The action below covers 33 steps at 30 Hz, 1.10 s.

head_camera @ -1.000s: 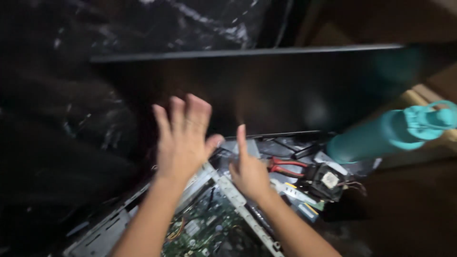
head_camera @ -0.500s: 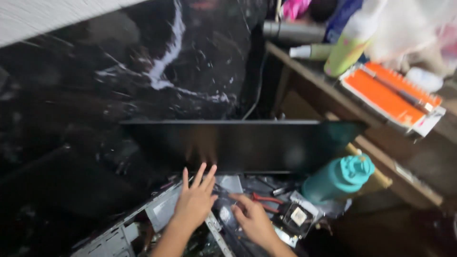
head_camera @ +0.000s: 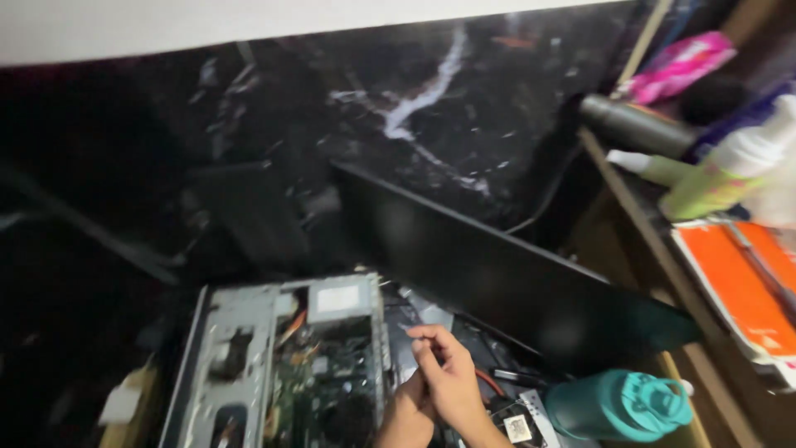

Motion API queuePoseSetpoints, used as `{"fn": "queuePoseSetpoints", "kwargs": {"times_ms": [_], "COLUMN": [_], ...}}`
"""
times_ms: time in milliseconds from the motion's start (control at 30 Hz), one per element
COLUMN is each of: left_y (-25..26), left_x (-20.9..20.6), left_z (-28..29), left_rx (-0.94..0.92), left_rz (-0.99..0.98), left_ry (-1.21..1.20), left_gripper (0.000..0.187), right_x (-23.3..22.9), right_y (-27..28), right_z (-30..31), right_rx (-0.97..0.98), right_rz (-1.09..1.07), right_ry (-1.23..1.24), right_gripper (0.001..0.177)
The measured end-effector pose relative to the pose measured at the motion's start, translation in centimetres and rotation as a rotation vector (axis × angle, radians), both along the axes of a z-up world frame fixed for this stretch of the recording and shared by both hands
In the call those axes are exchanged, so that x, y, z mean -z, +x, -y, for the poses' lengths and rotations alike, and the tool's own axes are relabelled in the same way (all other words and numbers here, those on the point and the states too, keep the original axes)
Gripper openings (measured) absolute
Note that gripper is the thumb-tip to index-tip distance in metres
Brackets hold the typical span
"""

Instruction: Repairing and cleaning internal components of a desktop computer tower.

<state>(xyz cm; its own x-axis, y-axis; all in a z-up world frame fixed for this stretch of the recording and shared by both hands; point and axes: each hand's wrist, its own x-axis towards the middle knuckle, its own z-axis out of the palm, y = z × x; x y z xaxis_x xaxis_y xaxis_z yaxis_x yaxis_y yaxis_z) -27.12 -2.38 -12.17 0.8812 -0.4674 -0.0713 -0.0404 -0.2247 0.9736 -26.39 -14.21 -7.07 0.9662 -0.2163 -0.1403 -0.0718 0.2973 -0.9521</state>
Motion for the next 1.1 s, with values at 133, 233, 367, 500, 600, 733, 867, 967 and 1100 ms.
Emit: {"fn": "queuePoseSetpoints", "kwargs": {"times_ms": [133,233,367,500,600,733,867,967,1100], "left_y": [-3.3,-6.0,-10.9,-17.5,-22.0,-27.6,-31.9,-34.3,-33.9], "left_x": [2.3,-0.8,-3.1,-0.1,3.8,4.0,1.5,0.4,0.7], "left_z": [-1.5,-2.6,-4.7,-7.6,-10.1,-11.3,-12.5,-13.0,-14.5], "left_rx": [-0.306,-0.482,-0.667,-0.790,-0.843,-0.973,-0.934,-0.853,-0.832], "left_rz": [0.108,0.062,-0.053,0.043,-0.010,-0.141,0.053,0.056,0.280], "left_ry": [0.027,-0.123,0.016,0.092,0.119,-0.204,-0.031,0.217,0.310], "left_gripper": [0.053,0.045,0.025,0.022,0.033,0.031,0.028,0.027,0.032], "right_x": [-1.6,-1.8,-1.7,0.4,3.0,4.4,2.4,0.5,0.9], "right_y": [-0.7,-2.1,-5.6,-10.1,-13.9,-21.3,-26.4,-29.1,-28.7], "right_z": [-2.4,-4.8,-7.2,-9.7,-11.9,-13.8,-14.4,-14.6,-13.3], "right_rx": [-0.102,-0.162,-0.201,-0.306,-0.394,-0.497,-0.592,-0.648,-0.657], "right_rz": [0.174,0.229,0.228,0.227,0.196,0.060,0.277,0.523,0.465], "right_ry": [-0.002,0.043,0.088,0.143,0.180,-0.002,-0.232,-0.502,-0.545], "right_gripper": [0.017,0.016,0.008,0.006,0.006,0.017,0.026,0.027,0.025]}}
